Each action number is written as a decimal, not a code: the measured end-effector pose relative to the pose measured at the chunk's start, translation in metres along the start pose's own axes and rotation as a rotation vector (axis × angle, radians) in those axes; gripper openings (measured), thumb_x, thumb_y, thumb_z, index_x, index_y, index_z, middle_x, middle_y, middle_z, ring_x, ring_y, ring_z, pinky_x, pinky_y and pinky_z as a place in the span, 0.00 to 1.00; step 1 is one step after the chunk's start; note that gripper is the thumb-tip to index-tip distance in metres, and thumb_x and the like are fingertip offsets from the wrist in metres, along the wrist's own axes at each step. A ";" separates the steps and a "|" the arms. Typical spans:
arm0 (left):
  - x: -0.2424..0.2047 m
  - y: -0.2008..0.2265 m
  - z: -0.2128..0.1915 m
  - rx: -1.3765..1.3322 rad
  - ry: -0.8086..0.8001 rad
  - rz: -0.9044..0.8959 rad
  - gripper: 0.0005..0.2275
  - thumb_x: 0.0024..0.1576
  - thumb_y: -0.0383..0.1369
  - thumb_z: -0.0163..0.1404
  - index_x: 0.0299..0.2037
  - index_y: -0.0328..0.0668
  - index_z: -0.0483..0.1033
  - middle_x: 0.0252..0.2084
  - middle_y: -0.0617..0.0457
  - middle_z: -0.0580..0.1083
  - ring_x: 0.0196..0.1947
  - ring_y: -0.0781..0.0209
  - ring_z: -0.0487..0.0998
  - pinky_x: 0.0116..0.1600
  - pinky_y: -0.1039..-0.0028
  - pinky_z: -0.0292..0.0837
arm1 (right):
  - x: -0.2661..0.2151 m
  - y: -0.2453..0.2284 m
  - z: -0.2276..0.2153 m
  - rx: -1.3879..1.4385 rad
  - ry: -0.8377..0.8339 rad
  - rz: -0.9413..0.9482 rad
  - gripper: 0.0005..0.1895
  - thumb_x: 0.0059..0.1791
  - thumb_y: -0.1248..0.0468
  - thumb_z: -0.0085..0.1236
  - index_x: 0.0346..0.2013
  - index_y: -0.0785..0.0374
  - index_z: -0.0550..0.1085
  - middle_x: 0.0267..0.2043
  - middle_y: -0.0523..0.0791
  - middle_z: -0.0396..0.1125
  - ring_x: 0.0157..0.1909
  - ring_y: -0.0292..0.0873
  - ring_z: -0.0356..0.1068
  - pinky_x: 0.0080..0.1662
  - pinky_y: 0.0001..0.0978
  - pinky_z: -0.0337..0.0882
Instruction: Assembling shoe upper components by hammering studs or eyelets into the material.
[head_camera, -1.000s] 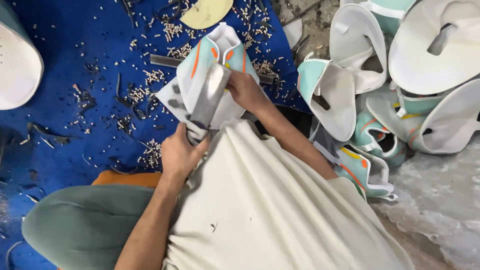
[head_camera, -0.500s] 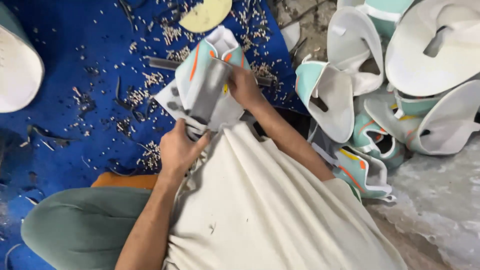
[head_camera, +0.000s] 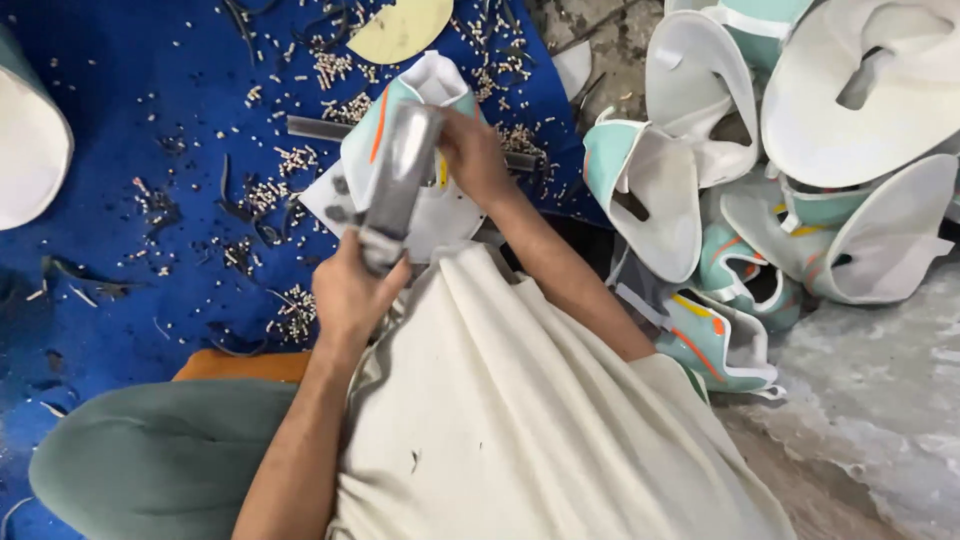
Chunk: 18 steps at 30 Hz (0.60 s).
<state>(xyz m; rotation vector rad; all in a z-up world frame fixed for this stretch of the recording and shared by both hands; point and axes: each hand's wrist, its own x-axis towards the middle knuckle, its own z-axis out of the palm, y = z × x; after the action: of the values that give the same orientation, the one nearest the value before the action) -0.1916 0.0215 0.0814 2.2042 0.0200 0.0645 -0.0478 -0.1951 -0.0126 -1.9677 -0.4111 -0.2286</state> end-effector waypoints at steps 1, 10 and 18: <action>0.001 0.007 -0.006 0.033 -0.031 -0.069 0.18 0.48 0.37 0.67 0.38 0.35 0.73 0.29 0.45 0.76 0.27 0.55 0.80 0.35 0.67 0.73 | 0.004 0.012 0.000 0.152 0.041 0.105 0.09 0.59 0.65 0.51 0.50 0.68 0.73 0.46 0.51 0.77 0.49 0.46 0.78 0.49 0.36 0.79; 0.019 0.122 -0.089 -0.440 0.159 0.180 0.21 0.47 0.39 0.66 0.44 0.43 0.69 0.35 0.54 0.74 0.28 0.65 0.75 0.38 0.78 0.72 | 0.026 0.031 0.004 0.655 0.216 0.498 0.15 0.57 0.57 0.50 0.44 0.69 0.71 0.45 0.50 0.77 0.45 0.43 0.79 0.47 0.34 0.81; 0.018 0.012 0.000 -0.148 -0.013 0.040 0.20 0.51 0.35 0.64 0.50 0.33 0.75 0.34 0.50 0.78 0.33 0.60 0.82 0.40 0.69 0.77 | 0.019 0.011 0.002 0.106 0.131 0.128 0.17 0.59 0.56 0.51 0.49 0.68 0.77 0.50 0.49 0.77 0.51 0.42 0.78 0.52 0.33 0.77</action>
<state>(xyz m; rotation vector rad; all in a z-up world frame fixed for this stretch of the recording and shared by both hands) -0.1736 0.0150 0.0919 2.0566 -0.0347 0.0721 -0.0257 -0.1937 -0.0164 -1.8552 -0.2076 -0.2474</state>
